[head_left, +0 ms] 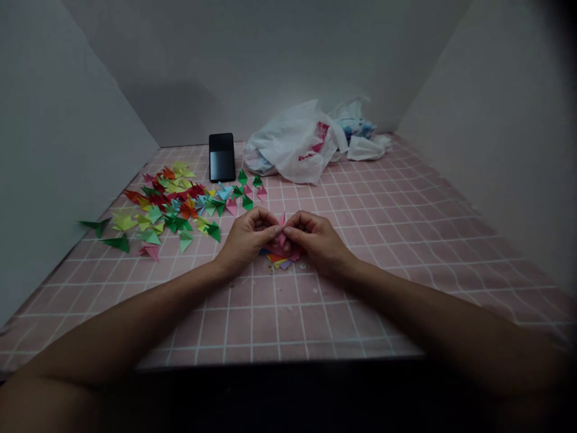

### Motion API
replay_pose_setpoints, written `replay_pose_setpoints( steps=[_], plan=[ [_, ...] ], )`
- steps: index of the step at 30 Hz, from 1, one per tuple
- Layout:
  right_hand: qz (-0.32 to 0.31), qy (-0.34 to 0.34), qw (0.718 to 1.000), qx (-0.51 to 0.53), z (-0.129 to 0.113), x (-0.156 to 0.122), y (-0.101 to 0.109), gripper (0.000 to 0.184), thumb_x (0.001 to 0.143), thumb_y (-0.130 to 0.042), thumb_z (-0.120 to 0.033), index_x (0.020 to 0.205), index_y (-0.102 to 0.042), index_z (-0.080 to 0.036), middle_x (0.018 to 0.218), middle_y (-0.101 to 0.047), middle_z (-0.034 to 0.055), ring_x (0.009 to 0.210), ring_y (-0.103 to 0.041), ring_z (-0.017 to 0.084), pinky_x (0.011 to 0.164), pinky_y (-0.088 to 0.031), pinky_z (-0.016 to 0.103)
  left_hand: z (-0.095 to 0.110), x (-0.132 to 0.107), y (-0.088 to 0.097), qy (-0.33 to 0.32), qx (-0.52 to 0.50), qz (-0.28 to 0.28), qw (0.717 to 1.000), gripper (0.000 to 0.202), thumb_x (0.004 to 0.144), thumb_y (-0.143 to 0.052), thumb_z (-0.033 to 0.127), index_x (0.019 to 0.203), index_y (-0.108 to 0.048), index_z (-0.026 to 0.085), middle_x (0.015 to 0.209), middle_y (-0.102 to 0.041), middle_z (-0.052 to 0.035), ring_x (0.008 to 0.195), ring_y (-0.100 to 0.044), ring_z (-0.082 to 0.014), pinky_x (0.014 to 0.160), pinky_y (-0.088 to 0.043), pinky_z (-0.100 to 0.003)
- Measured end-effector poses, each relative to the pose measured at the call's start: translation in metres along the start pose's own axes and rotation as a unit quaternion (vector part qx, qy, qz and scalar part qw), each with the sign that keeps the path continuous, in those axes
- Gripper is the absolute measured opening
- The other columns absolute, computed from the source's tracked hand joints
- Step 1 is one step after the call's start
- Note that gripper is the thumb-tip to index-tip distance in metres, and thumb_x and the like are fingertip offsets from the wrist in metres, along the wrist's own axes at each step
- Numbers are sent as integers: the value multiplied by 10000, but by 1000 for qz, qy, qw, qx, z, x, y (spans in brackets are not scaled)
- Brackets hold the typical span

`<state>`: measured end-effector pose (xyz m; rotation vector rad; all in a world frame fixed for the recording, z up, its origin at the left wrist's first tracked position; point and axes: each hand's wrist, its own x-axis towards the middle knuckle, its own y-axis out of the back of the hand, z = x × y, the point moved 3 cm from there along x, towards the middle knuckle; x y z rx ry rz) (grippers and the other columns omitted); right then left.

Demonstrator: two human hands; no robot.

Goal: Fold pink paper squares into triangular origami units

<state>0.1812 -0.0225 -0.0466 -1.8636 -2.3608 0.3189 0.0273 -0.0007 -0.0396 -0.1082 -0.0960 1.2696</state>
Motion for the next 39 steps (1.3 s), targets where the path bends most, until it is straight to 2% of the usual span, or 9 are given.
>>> replay_pose_setpoints(
  steps=[7, 12, 18, 21, 24, 28, 33, 39],
  plan=[
    [-11, -45, 998, 31, -2, 0, -1, 260, 735, -780, -359, 722, -585, -188, 561, -677, -16, 455, -583, 96, 441, -447, 202, -1, 1, -1, 57, -37, -1, 998, 337, 670, -847, 235, 836, -562, 165, 687, -636, 51, 531, -620, -74, 536, -536, -196],
    [-16, -59, 998, 34, -3, 0, -1, 251, 740, -774, -341, 707, -581, -185, 541, -669, -11, 446, -571, 95, 440, -428, 203, 1, 1, -3, 70, -46, 0, 996, 332, 653, -848, 205, 811, -560, 163, 651, -624, 58, 498, -596, -66, 508, -507, -184],
    [-10, -52, 998, 24, 1, 2, 2, 228, 767, -757, -330, 730, -582, -188, 564, -675, -8, 454, -584, 101, 445, -453, 213, -1, 1, -3, 80, -45, -18, 996, 262, 702, -804, 229, 834, -587, 165, 656, -653, 34, 534, -624, -88, 548, -532, -211],
    [-14, -48, 998, 24, 1, 2, 2, 232, 768, -759, -335, 735, -582, -188, 566, -671, -13, 456, -586, 98, 443, -454, 206, -2, 1, -2, 57, -28, -12, 998, 294, 693, -819, 244, 846, -581, 167, 700, -643, 36, 555, -617, -86, 554, -530, -215],
    [-20, -43, 999, 15, 0, 1, 0, 237, 770, -759, -347, 741, -589, -185, 572, -667, -16, 461, -587, 92, 450, -449, 200, 1, 1, -1, -2, 0, -2, 1000, 302, 682, -827, 236, 828, -570, 172, 749, -611, 42, 609, -598, -78, 571, -513, -203],
    [-6, 5, 1000, -22, -5, -2, -1, 206, 792, -731, -342, 764, -591, -194, 598, -658, -23, 482, -582, 100, 460, -452, 219, 11, -1, -4, -64, 32, 1, 997, 292, 684, -812, 211, 808, -549, 184, 758, -576, 47, 644, -573, -75, 593, -492, -195],
    [25, 87, 990, -104, -14, -5, 0, 131, 819, -672, -282, 759, -594, -195, 623, -633, -24, 551, -595, 110, 527, -483, 246, 18, -4, -6, -91, 30, -1, 995, 270, 716, -779, 206, 826, -533, 195, 747, -580, 45, 644, -584, -85, 614, -505, -211],
    [35, 106, 986, -120, -13, -3, 1, 121, 817, -640, -276, 749, -581, -196, 618, -623, -24, 547, -596, 116, 541, -493, 261, 15, -3, -5, -107, 28, 4, 994, 288, 722, -784, 204, 886, -547, 195, 807, -586, 35, 713, -599, -93, 657, -500, -214]
  ],
)
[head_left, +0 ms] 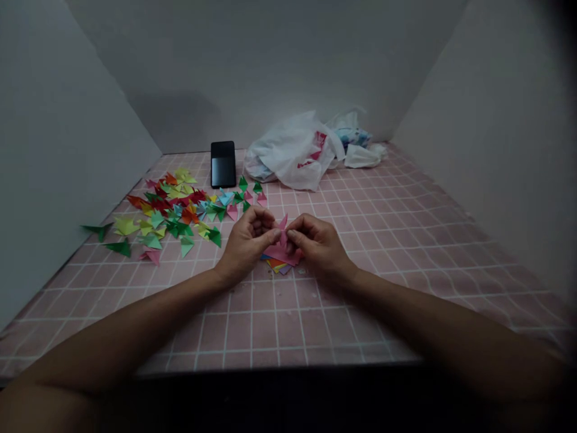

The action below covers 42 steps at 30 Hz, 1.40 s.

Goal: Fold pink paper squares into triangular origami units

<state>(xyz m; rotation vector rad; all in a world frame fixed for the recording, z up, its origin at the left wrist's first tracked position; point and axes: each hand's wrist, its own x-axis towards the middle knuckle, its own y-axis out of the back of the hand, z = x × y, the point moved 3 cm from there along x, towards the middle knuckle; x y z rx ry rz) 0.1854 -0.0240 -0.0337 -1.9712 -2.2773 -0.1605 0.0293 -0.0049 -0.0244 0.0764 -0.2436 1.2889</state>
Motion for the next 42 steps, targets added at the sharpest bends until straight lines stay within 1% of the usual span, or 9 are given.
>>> replay_pose_setpoints(
  steps=[7, 12, 17, 23, 28, 33, 35, 39, 42],
  plan=[
    [-7, 0, 999, -43, -1, -1, 0, 149, 847, -617, -297, 747, -572, -197, 594, -603, -25, 505, -564, 108, 492, -451, 248, -1, 1, 0, -25, 19, -6, 999, 280, 725, -800, 213, 861, -556, 196, 806, -565, 38, 729, -559, -91, 695, -473, -217],
    [-7, 4, 1000, 16, 0, -1, 0, 136, 849, -638, -290, 779, -577, -190, 635, -616, -26, 559, -591, 108, 542, -484, 253, 0, 1, 2, -28, 18, 9, 999, 278, 734, -791, 214, 892, -563, 197, 844, -584, 27, 766, -584, -101, 723, -479, -229],
    [-8, 19, 999, 33, 0, -1, 0, 143, 862, -647, -286, 777, -582, -191, 632, -633, -26, 558, -602, 106, 556, -494, 254, 0, -1, 1, -14, 18, 0, 1000, 341, 708, -826, 223, 936, -573, 199, 881, -592, 19, 783, -593, -105, 728, -484, -230],
    [-22, 3, 998, 64, -1, -1, 1, 177, 884, -660, -332, 801, -620, -181, 640, -658, -10, 574, -635, 118, 572, -514, 256, 0, 1, 2, -17, 12, 7, 1000, 308, 705, -838, 270, 850, -578, 193, 801, -583, 29, 722, -564, -102, 683, -474, -231],
    [-23, -3, 994, 105, 0, -2, -1, 229, 896, -669, -402, 831, -633, -185, 702, -672, -5, 599, -642, 114, 600, -530, 260, -2, 2, 3, -11, 10, -9, 1000, 282, 720, -838, 349, 807, -631, 179, 760, -628, 10, 719, -589, -128, 705, -486, -265],
    [-9, -9, 997, 77, 3, -1, -1, 238, 826, -748, -388, 811, -610, -195, 639, -612, -34, 536, -568, 102, 504, -467, 233, -2, 0, 1, 8, 27, -13, 1000, 233, 776, -799, 356, 848, -679, 169, 797, -657, 0, 754, -596, -129, 737, -482, -265],
    [-1, -6, 998, 58, 2, -1, 0, 226, 823, -739, -375, 808, -597, -200, 619, -584, -47, 507, -539, 97, 472, -441, 227, -2, -1, 0, 15, 29, -22, 999, 242, 786, -791, 370, 859, -678, 169, 803, -656, 0, 758, -601, -130, 730, -486, -264],
    [-1, 3, 1000, 14, -2, -1, 0, 176, 837, -694, -345, 821, -599, -197, 609, -566, -49, 493, -517, 95, 462, -430, 231, -4, -3, -2, 23, 9, -28, 999, 297, 739, -839, 363, 863, -647, 173, 817, -662, 5, 766, -623, -130, 723, -503, -261],
    [-6, -4, 1000, -3, -4, -2, 0, 149, 855, -656, -329, 823, -605, -193, 600, -563, -44, 503, -520, 103, 478, -440, 243, -4, -3, -2, 21, 12, -28, 999, 267, 772, -815, 349, 869, -641, 171, 806, -663, 6, 761, -625, -122, 730, -504, -256]
  ],
)
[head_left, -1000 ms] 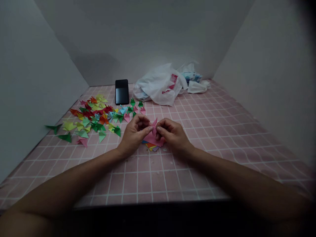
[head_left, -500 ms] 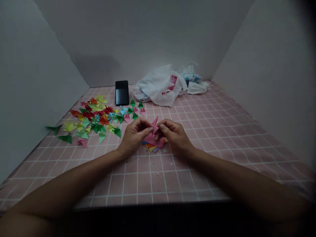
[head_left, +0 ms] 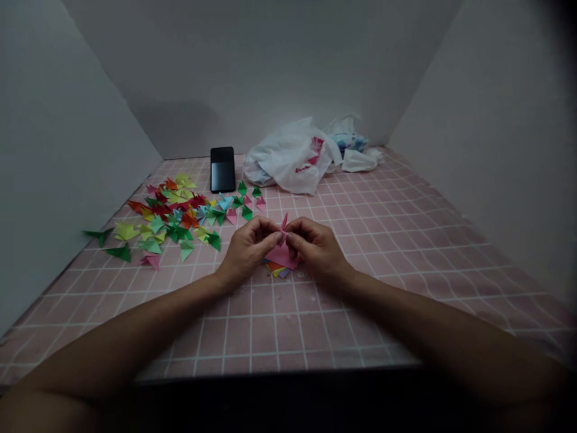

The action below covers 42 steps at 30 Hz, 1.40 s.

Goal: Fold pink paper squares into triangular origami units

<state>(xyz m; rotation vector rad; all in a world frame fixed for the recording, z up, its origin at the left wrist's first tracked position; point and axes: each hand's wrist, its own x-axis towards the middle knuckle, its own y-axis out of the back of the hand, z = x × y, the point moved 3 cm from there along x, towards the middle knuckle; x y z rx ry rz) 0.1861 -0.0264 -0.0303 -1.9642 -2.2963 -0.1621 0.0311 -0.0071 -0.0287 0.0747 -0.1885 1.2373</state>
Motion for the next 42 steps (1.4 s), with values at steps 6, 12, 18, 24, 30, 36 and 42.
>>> replay_pose_setpoints(
  steps=[6, 12, 18, 24, 30, 36, 42],
  plan=[
    [-1, 28, 999, -42, -3, 0, 1, 96, 861, -637, -282, 822, -635, -194, 649, -568, -36, 535, -518, 95, 512, -425, 245, 3, -1, -1, 9, 18, 3, 1000, 308, 728, -842, 336, 863, -615, 177, 807, -649, 7, 740, -614, -124, 685, -499, -251],
    [-3, -1, 1000, 6, 3, 2, 0, 110, 849, -648, -300, 835, -611, -198, 649, -578, -42, 504, -513, 88, 468, -421, 229, -4, 1, 2, 52, -49, 15, 997, 309, 786, -790, 414, 850, -609, 173, 758, -672, 1, 704, -664, -132, 712, -547, -277],
    [10, -31, 996, 81, 6, 3, 0, 209, 820, -715, -360, 873, -587, -203, 649, -578, -62, 495, -526, 80, 446, -438, 202, -11, 1, -3, 163, -187, 3, 969, 337, 686, -876, 362, 767, -624, 152, 735, -641, 14, 648, -627, -95, 671, -545, -234],
    [-19, -57, 993, 101, 5, 1, -2, 258, 801, -746, -403, 867, -596, -203, 645, -601, -57, 475, -529, 80, 438, -462, 208, -11, 0, -4, 168, -186, -20, 968, 332, 719, -870, 369, 758, -620, 153, 675, -600, 19, 598, -564, -80, 611, -500, -209],
    [-24, -59, 994, 93, 6, 0, -2, 239, 825, -712, -406, 822, -590, -200, 579, -582, -59, 453, -518, 83, 441, -452, 213, -8, 1, -2, 137, -171, 5, 976, 351, 694, -870, 320, 868, -600, 178, 680, -593, 47, 590, -551, -72, 590, -475, -192],
    [-4, -46, 998, 51, 3, -1, -2, 176, 819, -671, -324, 759, -559, -202, 570, -561, -56, 474, -512, 87, 463, -429, 222, -4, 2, 1, 48, -49, -8, 998, 254, 770, -787, 326, 859, -590, 192, 678, -583, 51, 603, -546, -89, 596, -459, -216],
    [45, 26, 995, -85, -1, -2, 2, 147, 836, -624, -276, 722, -563, -207, 602, -544, -33, 536, -495, 108, 494, -396, 246, 2, 1, 0, -9, 44, -24, 999, 220, 840, -732, 373, 844, -647, 169, 735, -631, 6, 681, -591, -121, 663, -487, -255]
  ],
)
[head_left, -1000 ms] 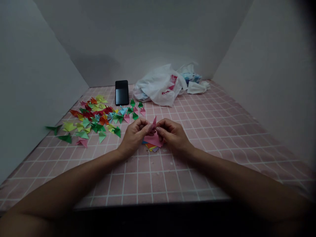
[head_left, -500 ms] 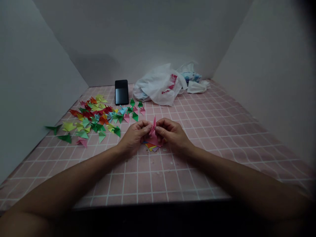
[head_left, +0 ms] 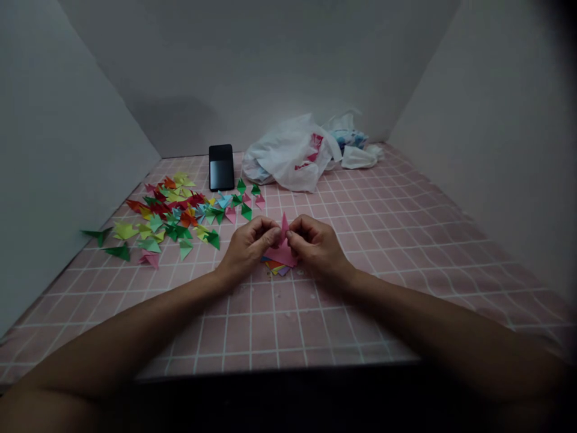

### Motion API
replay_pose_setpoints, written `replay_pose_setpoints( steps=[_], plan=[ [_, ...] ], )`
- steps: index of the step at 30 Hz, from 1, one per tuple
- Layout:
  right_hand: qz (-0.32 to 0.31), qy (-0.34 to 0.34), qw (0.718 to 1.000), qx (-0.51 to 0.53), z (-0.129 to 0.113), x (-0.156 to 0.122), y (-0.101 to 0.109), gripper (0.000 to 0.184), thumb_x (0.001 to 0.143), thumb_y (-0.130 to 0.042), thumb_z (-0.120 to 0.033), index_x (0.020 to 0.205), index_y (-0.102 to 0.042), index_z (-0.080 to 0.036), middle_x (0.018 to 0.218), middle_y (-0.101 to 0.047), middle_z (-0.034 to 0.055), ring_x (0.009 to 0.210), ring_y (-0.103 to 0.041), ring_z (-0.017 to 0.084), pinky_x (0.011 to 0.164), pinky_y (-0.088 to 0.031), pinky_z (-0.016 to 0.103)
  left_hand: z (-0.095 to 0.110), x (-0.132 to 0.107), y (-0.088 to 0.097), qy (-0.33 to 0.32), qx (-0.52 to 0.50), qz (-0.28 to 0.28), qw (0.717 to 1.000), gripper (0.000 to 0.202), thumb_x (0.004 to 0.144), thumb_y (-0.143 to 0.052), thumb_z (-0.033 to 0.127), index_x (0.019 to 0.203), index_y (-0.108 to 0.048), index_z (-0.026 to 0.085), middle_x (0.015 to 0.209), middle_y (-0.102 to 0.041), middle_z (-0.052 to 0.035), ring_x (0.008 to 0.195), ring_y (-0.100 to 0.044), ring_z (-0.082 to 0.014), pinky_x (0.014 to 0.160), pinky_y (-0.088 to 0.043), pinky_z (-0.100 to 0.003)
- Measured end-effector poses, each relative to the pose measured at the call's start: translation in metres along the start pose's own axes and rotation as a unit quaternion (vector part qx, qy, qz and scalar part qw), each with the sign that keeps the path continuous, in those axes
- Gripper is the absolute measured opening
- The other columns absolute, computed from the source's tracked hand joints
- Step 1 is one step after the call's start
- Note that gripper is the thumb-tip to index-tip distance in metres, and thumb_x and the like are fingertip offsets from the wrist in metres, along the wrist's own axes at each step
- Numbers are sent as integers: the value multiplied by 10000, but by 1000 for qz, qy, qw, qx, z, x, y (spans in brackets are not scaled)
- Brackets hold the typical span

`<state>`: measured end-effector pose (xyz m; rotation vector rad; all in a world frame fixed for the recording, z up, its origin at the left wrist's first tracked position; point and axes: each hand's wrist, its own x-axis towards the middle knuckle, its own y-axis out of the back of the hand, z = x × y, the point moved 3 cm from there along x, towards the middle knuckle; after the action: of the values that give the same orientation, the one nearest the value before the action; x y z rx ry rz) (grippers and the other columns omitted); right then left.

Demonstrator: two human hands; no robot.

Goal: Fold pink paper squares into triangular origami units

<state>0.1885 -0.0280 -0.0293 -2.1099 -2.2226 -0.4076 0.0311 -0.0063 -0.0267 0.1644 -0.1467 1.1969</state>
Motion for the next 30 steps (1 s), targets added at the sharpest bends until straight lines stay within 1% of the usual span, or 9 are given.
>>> replay_pose_setpoints(
  steps=[3, 9, 14, 16, 19, 21, 24, 27, 30],
  plan=[
    [-2, 22, 1000, -20, -1, 0, 0, 142, 841, -613, -272, 722, -570, -208, 624, -554, -23, 568, -499, 118, 512, -393, 253, -2, -2, 0, 4, 9, 9, 1000, 239, 796, -784, 357, 868, -645, 177, 770, -665, -4, 694, -619, -132, 652, -491, -255],
    [-19, 9, 1000, 4, -1, 0, -2, 154, 839, -627, -290, 735, -553, -205, 654, -561, -27, 563, -515, 108, 529, -405, 256, 2, -5, 0, -15, 58, 25, 998, 165, 833, -730, 323, 827, -657, 175, 737, -672, -10, 668, -618, -137, 655, -492, -260],
    [-38, 8, 999, 34, 0, -1, -4, 165, 841, -654, -304, 784, -535, -206, 699, -569, -30, 592, -543, 105, 550, -427, 258, 10, -5, 1, -94, 149, 61, 982, 59, 812, -707, 226, 776, -680, 189, 872, -671, -43, 824, -617, -166, 703, -488, -268],
    [-39, 6, 998, 43, 0, -1, -4, 175, 843, -657, -302, 776, -528, -205, 689, -564, -34, 582, -545, 102, 547, -431, 260, 10, -5, 1, -106, 162, 69, 979, 72, 801, -710, 216, 751, -666, 190, 852, -649, -36, 809, -601, -162, 689, -478, -266],
    [-37, -4, 997, 65, 0, -1, -4, 160, 836, -658, -286, 785, -528, -207, 689, -564, -39, 563, -544, 95, 530, -433, 254, 5, -5, 0, -56, 112, 50, 991, 84, 811, -717, 247, 809, -656, 191, 761, -635, -7, 698, -586, -137, 658, -472, -265],
    [-39, -1, 996, 81, -1, -1, -5, 132, 826, -657, -265, 815, -538, -209, 689, -568, -44, 554, -543, 92, 516, -430, 246, 3, -5, -1, -26, 59, 45, 997, 146, 785, -753, 270, 848, -648, 190, 764, -647, -2, 691, -598, -133, 655, -480, -262],
    [-40, 5, 994, 103, -2, -1, -6, 113, 812, -663, -239, 865, -567, -209, 722, -590, -43, 554, -542, 87, 514, -436, 241, 4, -5, -2, -10, 7, 39, 999, 201, 749, -788, 273, 862, -648, 184, 777, -652, -1, 697, -602, -126, 658, -486, -253],
    [-44, -5, 991, 129, -2, -2, -6, 91, 809, -654, -213, 880, -597, -208, 751, -611, -40, 562, -549, 81, 531, -453, 238, 6, -4, -3, 8, -22, 29, 999, 178, 746, -780, 263, 831, -650, 176, 730, -634, 11, 655, -581, -111, 622, -471, -238],
    [-56, -7, 986, 158, -2, -3, -5, 46, 815, -628, -183, 852, -614, -205, 709, -615, -45, 564, -564, 83, 546, -459, 234, 5, -3, -2, 21, -47, 26, 998, 138, 738, -756, 233, 797, -647, 173, 697, -630, 21, 635, -585, -106, 620, -480, -232]
  ],
)
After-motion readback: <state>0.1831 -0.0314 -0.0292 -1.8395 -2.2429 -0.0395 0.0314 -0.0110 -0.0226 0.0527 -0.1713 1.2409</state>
